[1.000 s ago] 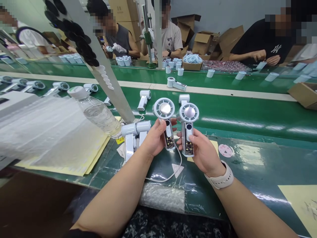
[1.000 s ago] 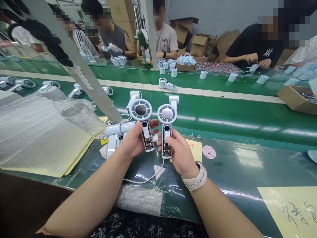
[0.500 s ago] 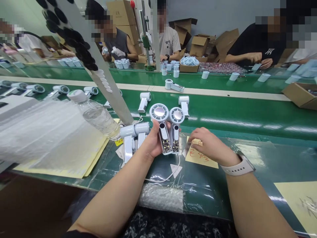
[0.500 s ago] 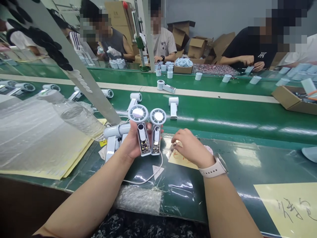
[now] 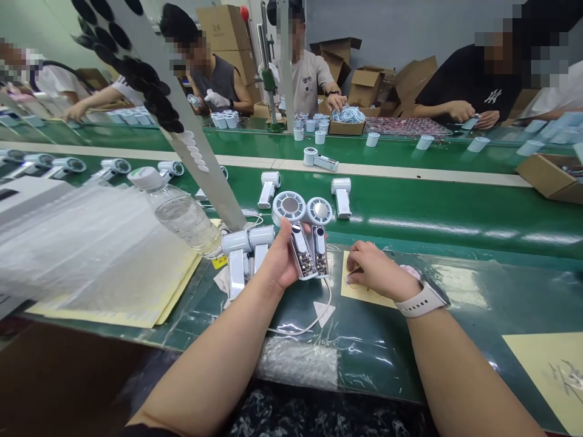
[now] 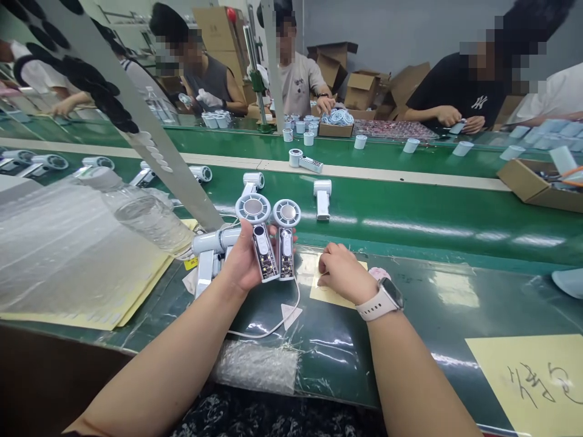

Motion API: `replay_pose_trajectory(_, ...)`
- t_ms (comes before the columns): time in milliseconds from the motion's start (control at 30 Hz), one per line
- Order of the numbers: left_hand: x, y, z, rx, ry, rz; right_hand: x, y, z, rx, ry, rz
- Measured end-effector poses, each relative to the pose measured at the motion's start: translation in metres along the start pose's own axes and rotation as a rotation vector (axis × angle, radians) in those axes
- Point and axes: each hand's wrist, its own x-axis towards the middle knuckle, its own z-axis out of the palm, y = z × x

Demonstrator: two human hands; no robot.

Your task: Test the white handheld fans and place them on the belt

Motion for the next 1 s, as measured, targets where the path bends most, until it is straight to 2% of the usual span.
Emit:
replay_pose_trajectory(200, -0.004, 0.001, 0.005, 0.019, -0.074, 0.028, -0.003, -0.009, -0.008, -0.005, -0.120, 0.093)
replay_pose_trajectory(367, -0.008, 0.000, 0.010, 0.024, -0.149, 0.046, -0.005, -0.014, -0.007, -0.002, -0.119, 0.148)
replay_pose_trajectory(467, -0.009, 0.000, 0.010, 0.040, -0.178, 0.051, -0.005, -0.018, -0.006, 0.000, -0.109, 0.133)
replay_pose_trajectory(533, -0.009, -0.001, 0.009, 0.051, -0.194, 0.045, -0.006, -0.023, -0.007, 0.023, -0.041, 0.111)
replay_pose_trajectory(567, -0.008, -0.001, 0.008, 0.057, -0.201, 0.042, -0.006, -0.026, -0.007, 0.076, 0.033, 0.113)
replay_pose_trajectory(667, -0.007, -0.004, 0.006, 0.078, -0.196, 0.031, -0.008, -0.037, -0.006, 0.402, 0.313, 0.141)
replay_pose_trajectory(733, -0.007, -0.007, 0.005, 0.100, -0.184, 0.025, -0.009, -0.043, -0.003, 0.602, 0.426, 0.131)
replay_pose_trajectory(833, -0.007, -0.011, 0.003, 0.131, -0.184, 0.020, -0.010, -0.049, 0.000, 0.696, 0.500, 0.102)
replay_pose_trajectory(1000, -0.008, -0.013, 0.002, 0.169, -0.182, 0.043, -0.009, -0.050, 0.000, 0.656, 0.551, 0.102)
